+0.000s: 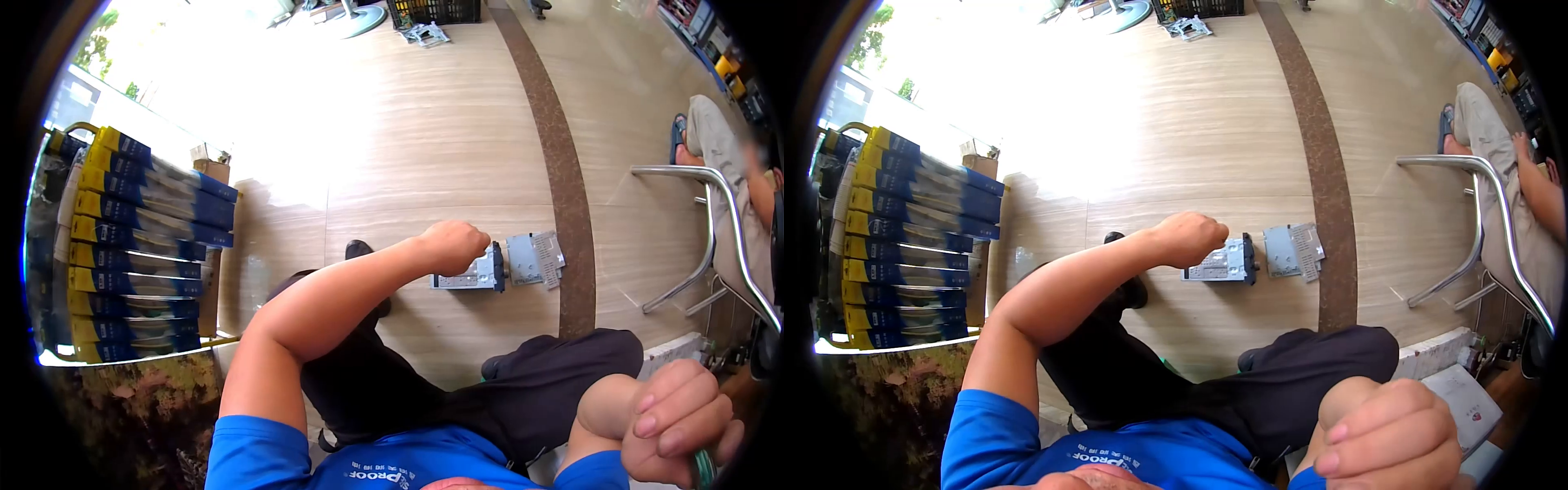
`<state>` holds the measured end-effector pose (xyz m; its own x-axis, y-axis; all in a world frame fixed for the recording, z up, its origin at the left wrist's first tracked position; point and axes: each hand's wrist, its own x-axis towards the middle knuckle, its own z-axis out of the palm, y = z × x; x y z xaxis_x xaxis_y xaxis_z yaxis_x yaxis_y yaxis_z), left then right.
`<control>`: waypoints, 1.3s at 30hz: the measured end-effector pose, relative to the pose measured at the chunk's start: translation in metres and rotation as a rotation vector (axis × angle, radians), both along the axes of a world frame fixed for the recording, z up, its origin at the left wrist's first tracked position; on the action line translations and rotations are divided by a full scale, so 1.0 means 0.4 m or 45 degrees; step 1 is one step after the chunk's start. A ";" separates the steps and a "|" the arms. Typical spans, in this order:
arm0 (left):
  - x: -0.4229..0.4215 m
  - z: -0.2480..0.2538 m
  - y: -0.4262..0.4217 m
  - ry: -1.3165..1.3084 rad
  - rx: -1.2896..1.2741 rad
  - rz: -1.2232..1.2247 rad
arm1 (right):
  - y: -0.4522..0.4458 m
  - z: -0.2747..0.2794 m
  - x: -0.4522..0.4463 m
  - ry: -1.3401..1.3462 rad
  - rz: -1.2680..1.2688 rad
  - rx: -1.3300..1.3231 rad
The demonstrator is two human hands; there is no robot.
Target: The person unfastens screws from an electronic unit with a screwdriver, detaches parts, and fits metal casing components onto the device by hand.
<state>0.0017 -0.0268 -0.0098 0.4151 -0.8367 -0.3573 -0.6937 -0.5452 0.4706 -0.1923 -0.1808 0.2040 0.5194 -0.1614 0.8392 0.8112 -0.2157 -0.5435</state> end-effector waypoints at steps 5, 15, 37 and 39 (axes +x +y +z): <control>-0.004 0.014 -0.002 0.050 0.053 0.047 | -0.012 0.007 -0.021 0.011 0.343 0.103; -0.005 0.011 0.000 0.034 0.024 0.028 | -0.019 -0.003 -0.005 -0.033 0.073 -0.024; -0.008 0.023 -0.005 0.025 0.130 0.010 | 0.000 -0.019 -0.004 -0.122 0.058 0.010; -0.007 0.026 -0.007 0.020 0.128 0.017 | -0.007 -0.016 0.007 -0.267 0.192 -0.111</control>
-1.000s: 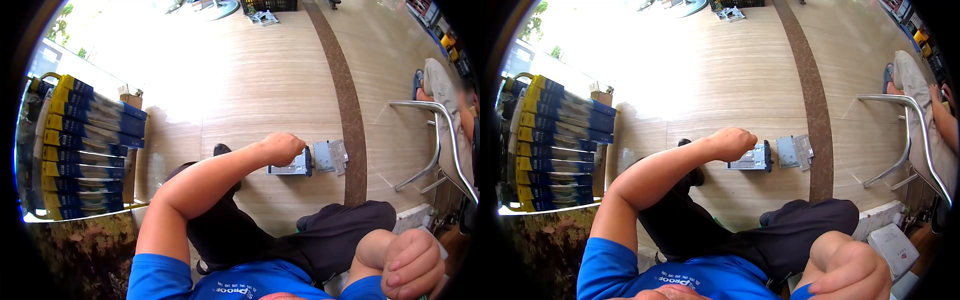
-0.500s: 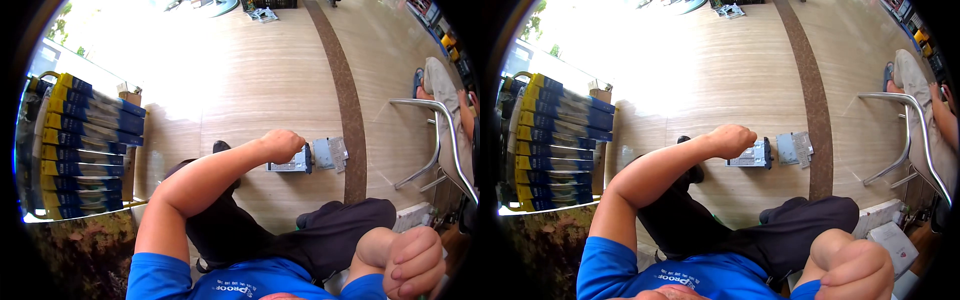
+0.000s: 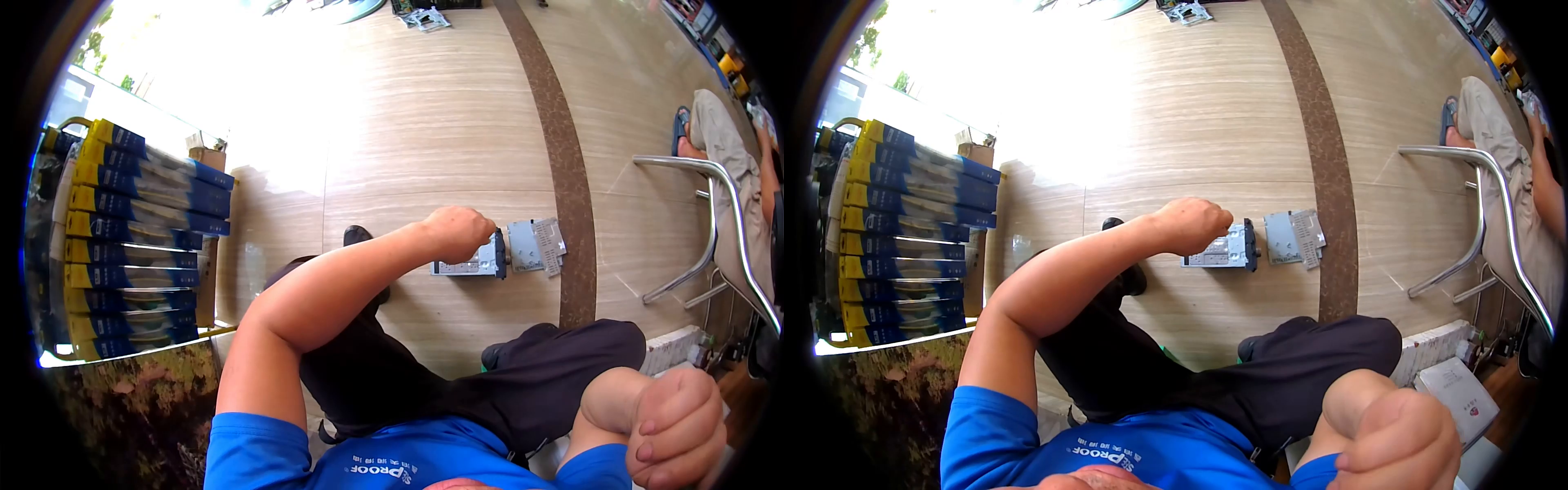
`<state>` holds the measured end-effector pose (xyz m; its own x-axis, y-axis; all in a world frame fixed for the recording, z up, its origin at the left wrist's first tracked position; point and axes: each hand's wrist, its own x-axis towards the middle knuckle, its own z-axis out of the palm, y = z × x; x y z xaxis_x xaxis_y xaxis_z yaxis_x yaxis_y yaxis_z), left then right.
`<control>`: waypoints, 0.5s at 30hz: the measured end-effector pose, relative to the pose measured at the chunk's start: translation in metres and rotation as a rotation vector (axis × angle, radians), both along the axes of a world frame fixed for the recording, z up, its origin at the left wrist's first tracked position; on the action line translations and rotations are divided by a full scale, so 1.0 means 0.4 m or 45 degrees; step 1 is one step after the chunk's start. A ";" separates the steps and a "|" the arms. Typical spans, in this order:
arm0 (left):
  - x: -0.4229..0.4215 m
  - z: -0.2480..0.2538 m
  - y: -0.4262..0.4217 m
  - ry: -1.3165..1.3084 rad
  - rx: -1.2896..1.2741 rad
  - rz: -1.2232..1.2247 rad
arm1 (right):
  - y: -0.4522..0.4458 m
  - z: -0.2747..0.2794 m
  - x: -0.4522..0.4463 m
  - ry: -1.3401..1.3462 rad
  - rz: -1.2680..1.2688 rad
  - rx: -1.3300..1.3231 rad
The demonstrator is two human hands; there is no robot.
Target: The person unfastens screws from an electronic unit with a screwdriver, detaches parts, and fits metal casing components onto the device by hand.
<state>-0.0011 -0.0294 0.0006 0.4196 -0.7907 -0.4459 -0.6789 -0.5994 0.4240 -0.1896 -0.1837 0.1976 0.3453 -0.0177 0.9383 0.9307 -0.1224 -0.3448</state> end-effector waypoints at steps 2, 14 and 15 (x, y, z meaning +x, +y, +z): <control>0.000 -0.003 0.002 0.016 -0.003 -0.002 | 0.011 0.001 -0.001 0.028 -0.081 0.034; -0.002 -0.024 0.013 -0.013 -0.085 -0.008 | -0.033 -0.011 -0.007 0.072 -0.053 0.032; -0.003 -0.024 0.013 -0.006 -0.085 -0.008 | -0.038 -0.007 -0.017 0.135 -0.094 -0.033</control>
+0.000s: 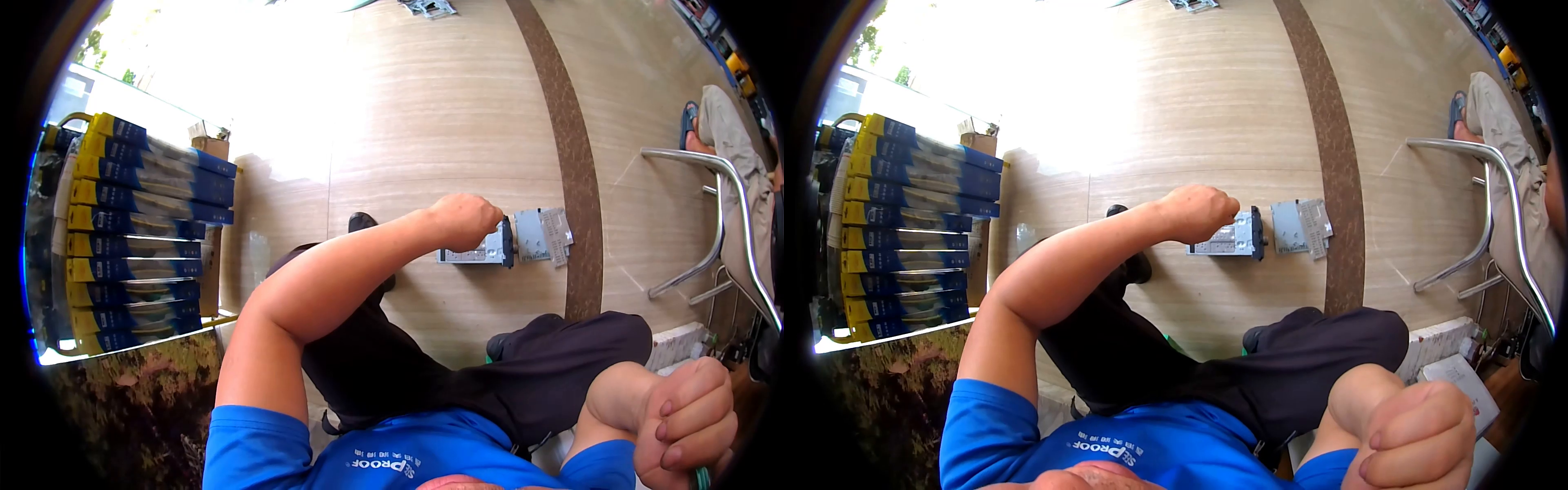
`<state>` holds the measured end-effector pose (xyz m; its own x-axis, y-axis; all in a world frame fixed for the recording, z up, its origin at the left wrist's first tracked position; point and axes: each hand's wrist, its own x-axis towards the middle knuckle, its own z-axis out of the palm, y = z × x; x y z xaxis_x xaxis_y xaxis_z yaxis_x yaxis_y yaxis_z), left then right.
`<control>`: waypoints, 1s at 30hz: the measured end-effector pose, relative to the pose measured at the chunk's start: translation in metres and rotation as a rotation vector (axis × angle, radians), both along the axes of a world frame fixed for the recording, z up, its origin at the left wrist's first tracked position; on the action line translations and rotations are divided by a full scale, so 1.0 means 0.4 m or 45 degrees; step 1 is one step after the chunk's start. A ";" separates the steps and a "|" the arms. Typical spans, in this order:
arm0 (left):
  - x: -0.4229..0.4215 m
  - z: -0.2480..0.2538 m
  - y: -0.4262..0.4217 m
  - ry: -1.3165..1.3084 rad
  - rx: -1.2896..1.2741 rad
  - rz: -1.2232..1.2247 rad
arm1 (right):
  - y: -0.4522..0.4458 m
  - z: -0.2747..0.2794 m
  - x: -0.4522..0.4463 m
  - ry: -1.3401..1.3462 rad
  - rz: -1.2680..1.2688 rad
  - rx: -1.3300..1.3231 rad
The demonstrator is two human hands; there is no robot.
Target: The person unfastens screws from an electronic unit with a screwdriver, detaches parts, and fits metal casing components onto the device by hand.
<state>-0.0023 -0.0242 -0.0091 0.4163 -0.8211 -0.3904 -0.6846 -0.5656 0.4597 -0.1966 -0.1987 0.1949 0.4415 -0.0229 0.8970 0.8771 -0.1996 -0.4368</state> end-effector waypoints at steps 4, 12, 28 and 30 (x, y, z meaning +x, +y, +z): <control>-0.007 0.009 -0.005 0.026 0.056 -0.001 | 0.012 -0.009 0.003 0.023 0.000 0.036; 0.000 0.008 -0.002 -0.011 0.040 -0.016 | 0.056 -0.020 0.034 -0.291 0.026 0.238; -0.003 0.007 0.001 -0.031 0.023 -0.029 | -0.063 -0.059 -0.014 -0.020 -0.129 0.017; -0.002 0.008 0.001 -0.028 0.035 -0.030 | -0.069 -0.065 -0.015 -0.069 -0.078 0.042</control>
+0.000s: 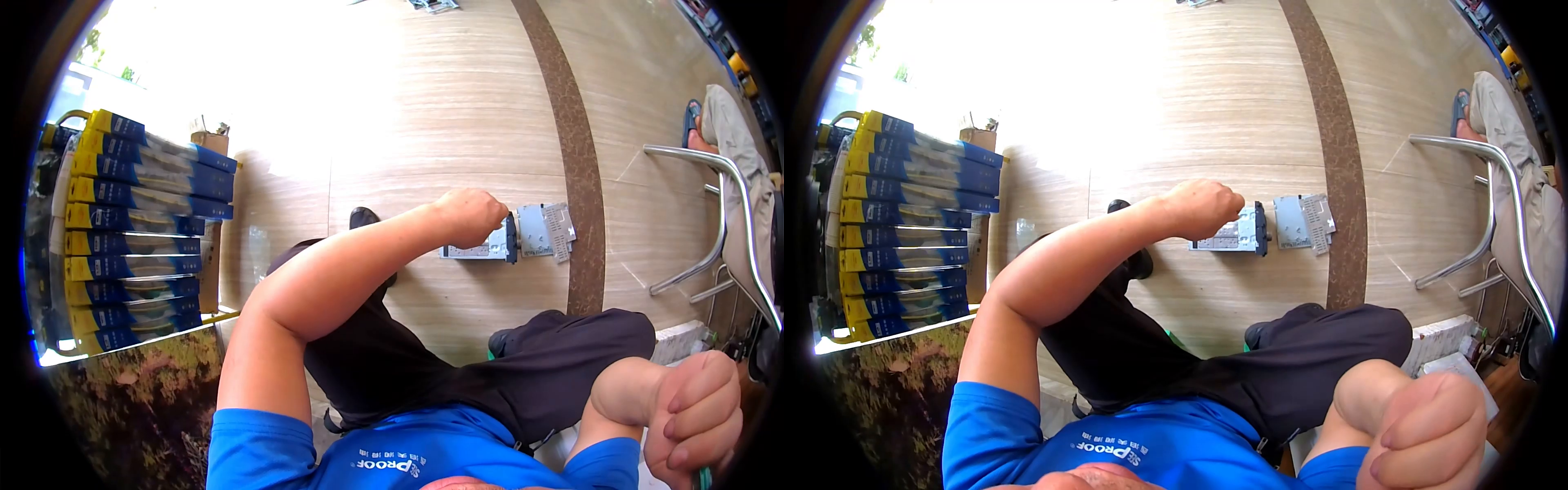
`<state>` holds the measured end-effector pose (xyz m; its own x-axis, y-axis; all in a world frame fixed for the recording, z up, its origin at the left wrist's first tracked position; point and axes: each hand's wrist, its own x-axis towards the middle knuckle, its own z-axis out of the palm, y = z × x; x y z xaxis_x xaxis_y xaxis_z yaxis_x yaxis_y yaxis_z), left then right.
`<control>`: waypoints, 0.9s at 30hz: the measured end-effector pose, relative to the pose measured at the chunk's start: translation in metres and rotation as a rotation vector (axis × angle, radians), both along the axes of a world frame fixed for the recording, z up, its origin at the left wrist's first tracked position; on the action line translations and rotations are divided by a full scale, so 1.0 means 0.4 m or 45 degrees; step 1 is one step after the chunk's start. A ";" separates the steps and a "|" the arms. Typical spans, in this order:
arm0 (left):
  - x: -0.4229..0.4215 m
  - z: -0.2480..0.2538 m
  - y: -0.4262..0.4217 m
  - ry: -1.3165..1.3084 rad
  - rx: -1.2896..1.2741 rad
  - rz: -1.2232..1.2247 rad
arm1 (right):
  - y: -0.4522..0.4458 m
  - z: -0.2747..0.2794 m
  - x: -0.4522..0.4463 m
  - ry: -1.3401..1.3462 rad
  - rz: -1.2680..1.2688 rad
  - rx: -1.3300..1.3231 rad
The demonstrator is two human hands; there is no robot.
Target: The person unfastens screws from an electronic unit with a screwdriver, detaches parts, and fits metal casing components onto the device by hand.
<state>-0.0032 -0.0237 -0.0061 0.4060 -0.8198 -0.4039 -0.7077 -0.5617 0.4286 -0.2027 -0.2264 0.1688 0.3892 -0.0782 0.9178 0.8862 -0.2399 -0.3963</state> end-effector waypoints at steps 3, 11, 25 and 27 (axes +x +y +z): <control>0.000 -0.001 0.003 0.011 -0.022 0.029 | -0.007 -0.003 0.000 -0.127 0.061 0.038; 0.004 -0.014 0.005 0.032 -0.018 0.008 | 0.067 0.068 0.029 -0.040 -0.214 -0.146; 0.000 -0.015 0.009 0.011 -0.011 0.024 | -0.041 -0.015 -0.023 -0.257 0.268 0.079; 0.002 -0.016 0.005 0.018 -0.018 0.036 | 0.021 0.026 0.036 -0.299 0.402 0.030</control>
